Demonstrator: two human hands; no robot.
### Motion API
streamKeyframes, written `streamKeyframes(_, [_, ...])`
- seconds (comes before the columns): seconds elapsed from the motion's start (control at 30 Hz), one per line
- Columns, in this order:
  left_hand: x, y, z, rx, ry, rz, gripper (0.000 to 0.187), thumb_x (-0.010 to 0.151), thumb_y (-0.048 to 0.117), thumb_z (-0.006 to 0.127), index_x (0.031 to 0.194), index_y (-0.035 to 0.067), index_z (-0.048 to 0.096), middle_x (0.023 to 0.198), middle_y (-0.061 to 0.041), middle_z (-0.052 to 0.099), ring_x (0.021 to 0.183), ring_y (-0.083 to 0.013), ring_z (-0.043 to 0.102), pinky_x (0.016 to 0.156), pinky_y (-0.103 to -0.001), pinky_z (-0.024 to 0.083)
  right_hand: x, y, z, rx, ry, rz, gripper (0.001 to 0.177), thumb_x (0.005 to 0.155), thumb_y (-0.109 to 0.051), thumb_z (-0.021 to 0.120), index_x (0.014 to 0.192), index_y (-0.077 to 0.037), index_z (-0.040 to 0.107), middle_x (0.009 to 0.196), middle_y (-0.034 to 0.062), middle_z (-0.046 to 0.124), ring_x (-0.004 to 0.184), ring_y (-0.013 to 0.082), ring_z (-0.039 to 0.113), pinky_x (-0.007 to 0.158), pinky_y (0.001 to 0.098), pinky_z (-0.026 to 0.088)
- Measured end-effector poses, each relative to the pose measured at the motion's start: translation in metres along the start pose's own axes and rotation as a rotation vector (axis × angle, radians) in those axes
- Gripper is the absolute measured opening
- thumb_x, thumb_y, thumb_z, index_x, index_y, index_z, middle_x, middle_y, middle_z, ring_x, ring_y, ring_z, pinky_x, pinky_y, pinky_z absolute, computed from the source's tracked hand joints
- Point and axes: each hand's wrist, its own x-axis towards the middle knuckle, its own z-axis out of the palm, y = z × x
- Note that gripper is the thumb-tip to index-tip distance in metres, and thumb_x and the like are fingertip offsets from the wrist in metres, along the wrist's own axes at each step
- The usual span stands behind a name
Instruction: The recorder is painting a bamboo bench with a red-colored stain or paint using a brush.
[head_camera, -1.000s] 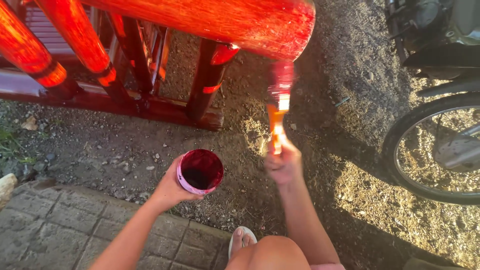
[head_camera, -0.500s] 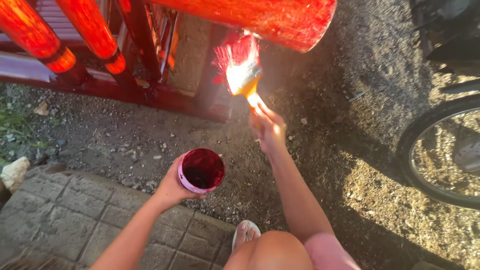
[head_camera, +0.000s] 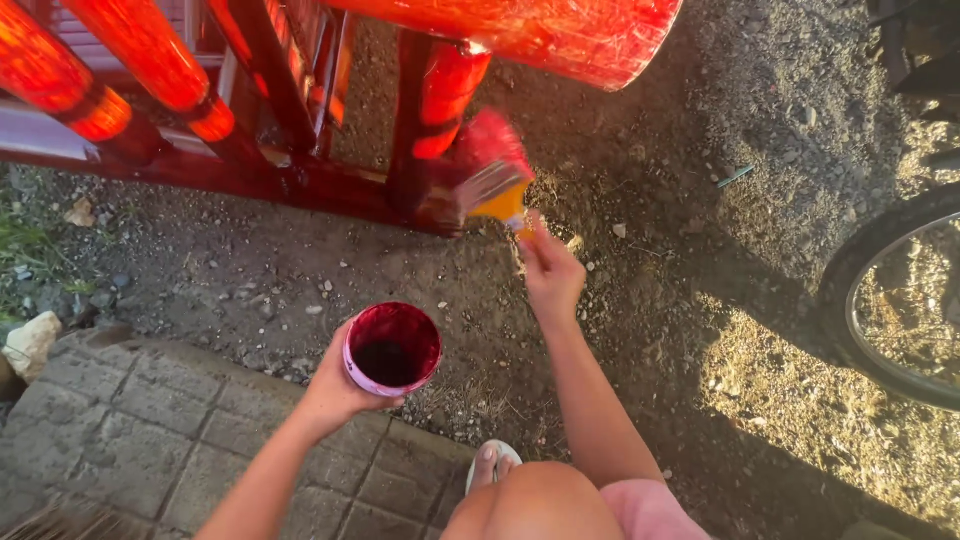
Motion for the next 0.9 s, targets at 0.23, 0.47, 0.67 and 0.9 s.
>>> streamKeyframes(0.23, [0.022,0.015,0.021,0.042,0.133,0.155,0.125,0.044,0.015,0.1,0.15,0.006,0.033,0.145,-0.011,0.053,0.136,-0.0247,0.052,0.114,-0.04,0.042,-0.011,-0.014,0.035,-0.142,-0.043,-0.206,0.044,0.098,-0.017,0.072,0.14,-0.029,0.065,0.099,0.0042,0.071,0.073,0.0138,0.065,0.065,0.0304,0.056])
streamKeyframes(0.47, [0.035,0.027,0.021,-0.067,0.171,0.291,0.123,0.049,0.018,0.1,0.151,0.005,0.033,0.148,-0.012,0.051,0.139,-0.0253,0.05,0.117,-0.04,0.041,-0.029,0.05,0.05,-0.405,-0.085,-0.227,0.032,0.096,-0.02,0.074,0.125,-0.032,0.072,0.096,0.0031,0.071,0.08,0.0204,0.067,0.068,0.0352,0.054])
streamKeyframes(0.67, [0.033,0.012,0.014,0.017,0.203,0.276,0.121,0.048,0.017,0.099,0.149,0.005,0.035,0.145,-0.012,0.053,0.137,-0.025,0.052,0.116,-0.04,0.042,-0.018,-0.063,0.02,-0.07,0.122,-0.221,0.037,0.097,-0.009,0.07,0.132,-0.022,0.069,0.096,0.0061,0.069,0.076,0.0214,0.065,0.065,0.0349,0.054])
streamKeyframes(0.9, [0.027,0.019,0.017,0.008,0.201,0.232,0.123,0.048,0.018,0.099,0.15,0.005,0.032,0.147,-0.011,0.05,0.138,-0.0248,0.05,0.115,-0.04,0.041,-0.022,-0.05,0.049,-0.477,-0.026,-0.291,0.038,0.096,-0.014,0.07,0.131,-0.027,0.072,0.089,0.0085,0.068,0.064,0.0234,0.064,0.055,0.0381,0.054])
